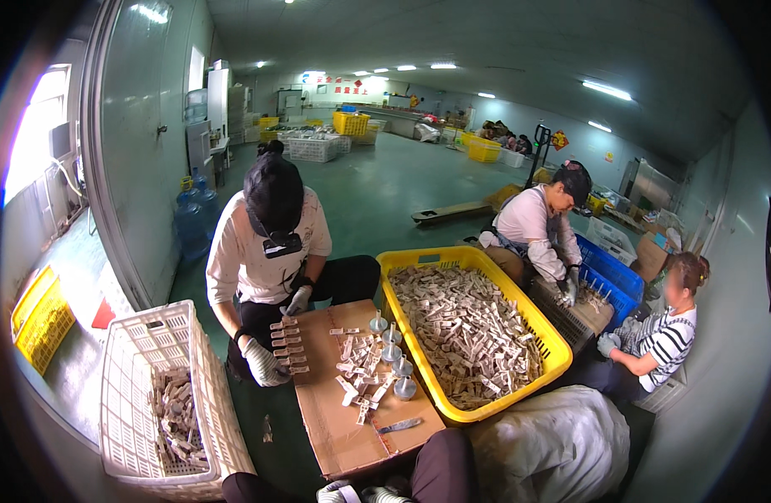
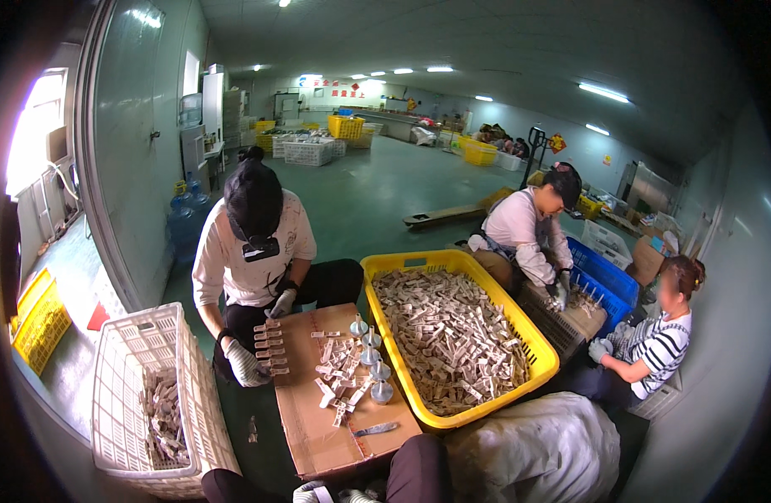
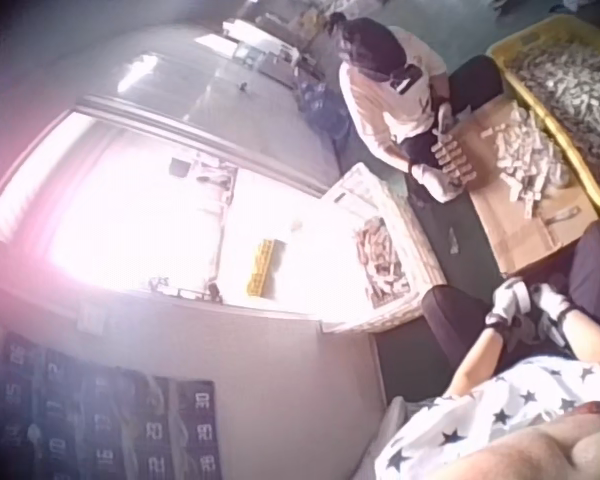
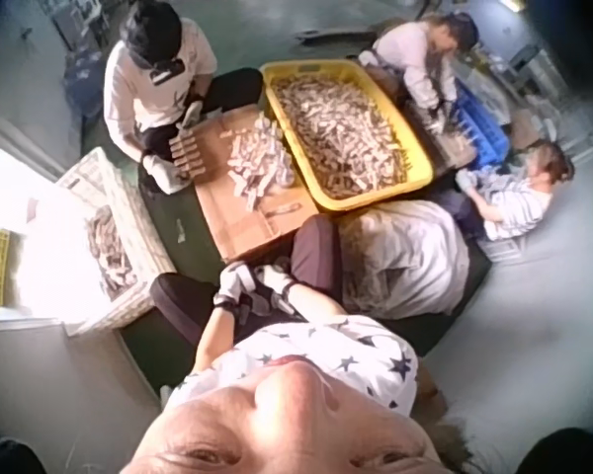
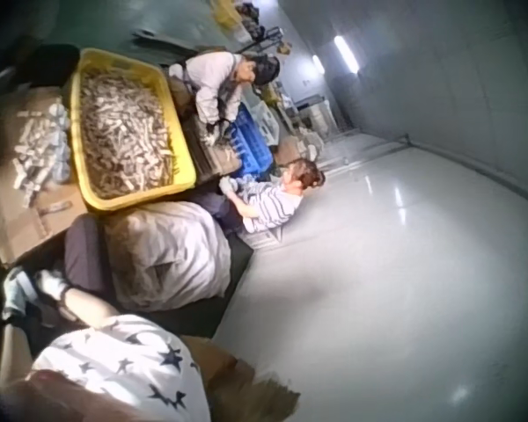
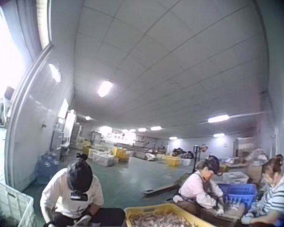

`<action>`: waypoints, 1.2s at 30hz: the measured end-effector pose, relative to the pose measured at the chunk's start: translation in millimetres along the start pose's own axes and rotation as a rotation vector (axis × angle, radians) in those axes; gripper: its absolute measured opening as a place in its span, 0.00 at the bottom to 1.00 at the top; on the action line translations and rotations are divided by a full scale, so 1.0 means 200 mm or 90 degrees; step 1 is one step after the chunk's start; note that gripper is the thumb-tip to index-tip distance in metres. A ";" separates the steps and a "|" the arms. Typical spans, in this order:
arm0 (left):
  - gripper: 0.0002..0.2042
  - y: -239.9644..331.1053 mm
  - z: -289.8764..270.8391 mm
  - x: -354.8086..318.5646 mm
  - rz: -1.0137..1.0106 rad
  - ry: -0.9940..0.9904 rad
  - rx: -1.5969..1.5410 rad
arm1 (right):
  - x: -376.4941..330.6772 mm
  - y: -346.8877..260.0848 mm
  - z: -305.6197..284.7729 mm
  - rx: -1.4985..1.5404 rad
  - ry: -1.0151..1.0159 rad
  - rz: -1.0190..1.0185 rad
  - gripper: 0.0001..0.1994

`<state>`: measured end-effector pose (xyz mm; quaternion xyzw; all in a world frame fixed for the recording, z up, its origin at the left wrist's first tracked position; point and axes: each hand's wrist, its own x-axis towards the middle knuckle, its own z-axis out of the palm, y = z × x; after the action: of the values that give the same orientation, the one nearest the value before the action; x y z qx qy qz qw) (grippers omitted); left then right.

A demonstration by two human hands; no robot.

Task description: Taping sets of metal clothes pins together and placing them into a bin.

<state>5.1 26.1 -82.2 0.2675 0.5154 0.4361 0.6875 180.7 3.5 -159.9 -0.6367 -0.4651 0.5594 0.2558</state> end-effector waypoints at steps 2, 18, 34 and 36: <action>0.13 0.00 -0.02 0.00 0.016 0.015 0.052 | 0.01 0.01 0.02 0.058 -0.033 0.019 0.09; 0.11 0.14 0.05 -0.14 -0.012 -0.033 -0.024 | -0.01 -0.04 0.01 0.536 -0.202 0.138 0.08; 0.11 0.08 0.03 -0.09 0.006 -0.012 0.013 | -0.14 -0.21 -0.04 0.717 -0.212 0.252 0.07; 0.11 0.08 0.03 -0.10 -0.004 -0.008 0.001 | -0.15 -0.23 -0.05 0.750 -0.186 0.282 0.07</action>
<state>3.5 17.0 -57.6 0.2690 0.5122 0.4316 0.6921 177.3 -0.7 -104.4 -0.3880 0.0320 0.8412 0.3752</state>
